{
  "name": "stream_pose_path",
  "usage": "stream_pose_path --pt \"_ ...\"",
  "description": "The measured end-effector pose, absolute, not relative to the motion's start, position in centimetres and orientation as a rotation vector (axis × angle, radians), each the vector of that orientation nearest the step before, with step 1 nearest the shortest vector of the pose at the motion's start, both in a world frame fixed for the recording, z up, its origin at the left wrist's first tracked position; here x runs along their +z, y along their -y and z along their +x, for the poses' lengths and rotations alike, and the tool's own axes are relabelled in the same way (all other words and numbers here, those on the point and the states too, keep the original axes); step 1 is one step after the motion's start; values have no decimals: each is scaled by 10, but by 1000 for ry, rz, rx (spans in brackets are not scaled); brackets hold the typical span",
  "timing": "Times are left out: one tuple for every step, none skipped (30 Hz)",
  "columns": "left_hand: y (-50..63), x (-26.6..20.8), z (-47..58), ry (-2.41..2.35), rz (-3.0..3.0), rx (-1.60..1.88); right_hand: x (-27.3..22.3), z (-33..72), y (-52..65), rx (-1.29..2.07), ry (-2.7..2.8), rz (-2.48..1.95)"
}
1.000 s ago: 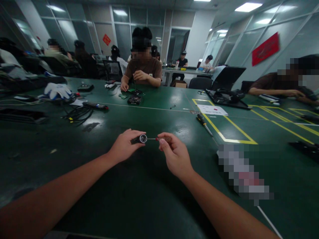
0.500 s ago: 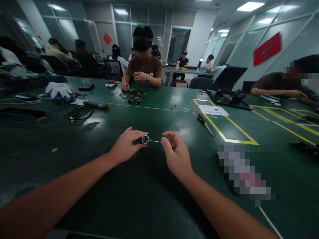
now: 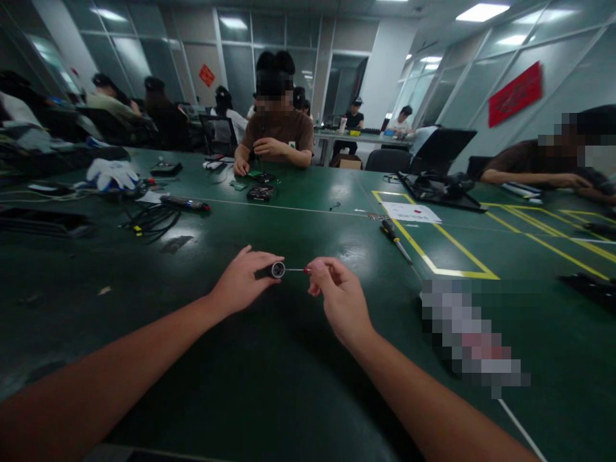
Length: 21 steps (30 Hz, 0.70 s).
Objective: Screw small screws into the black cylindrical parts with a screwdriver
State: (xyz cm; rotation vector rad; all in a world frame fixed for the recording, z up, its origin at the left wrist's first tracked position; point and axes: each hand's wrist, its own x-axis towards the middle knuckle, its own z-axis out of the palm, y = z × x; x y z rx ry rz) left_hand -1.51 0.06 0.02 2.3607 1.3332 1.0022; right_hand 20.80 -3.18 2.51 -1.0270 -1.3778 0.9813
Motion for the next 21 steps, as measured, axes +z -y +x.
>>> stream_pose_path --pt "-1 0 -15 -1337 2358 1004 24 208 32 977 1373 -1040" --pt "-1 0 -15 -1339 2357 1004 24 208 31 971 1365 -1058" --pt "-1 0 -15 -1341 2355 1004 24 208 31 962 1356 -1073" --pt "-1 0 -15 -1344 2353 1005 23 208 31 954 1344 -1083" --pt "-1 1 -15 -1347 2350 1007 23 208 30 947 1329 -1088" --pt "-1 1 -15 -1351 2348 1008 22 208 30 947 1311 -1091" --pt "0 2 -15 -1353 2347 1008 21 209 30 952 1290 -1093" --pt "0 2 -14 -1353 2347 1006 20 209 30 962 1272 -1094" --pt "0 2 -14 -1351 2348 1003 20 209 29 974 1259 -1091" --pt "0 3 -14 -1348 2351 998 19 210 29 987 1251 -1085" --pt "1 3 -14 -1346 2354 995 18 210 28 999 1248 -1074" --pt "1 3 -14 -1344 2357 993 18 210 28 1011 1244 -1059" --pt "1 3 -14 -1342 2361 992 17 210 27 1022 1233 -1042" --pt "1 2 -14 -1340 2366 991 17 210 26 1035 1216 -1025" --pt "1 2 -14 -1338 2372 990 16 210 25 1050 1197 -1012" --pt "0 1 -15 -1338 2378 988 16 209 25 1067 1177 -1005" --pt "0 1 -15 -1337 2385 985 16 209 25 1079 1161 -1004" --pt "0 0 -15 -1338 2392 980 16 208 26 1084 1157 -1008" --pt "-1 0 -16 -1340 2399 973 16 208 27 1081 1167 -1017" --pt "-1 0 -16 -1344 2403 966 16 207 28 1069 1191 -1026" --pt "-1 -1 -16 -1347 2407 960 17 207 30 1050 1223 -1033"
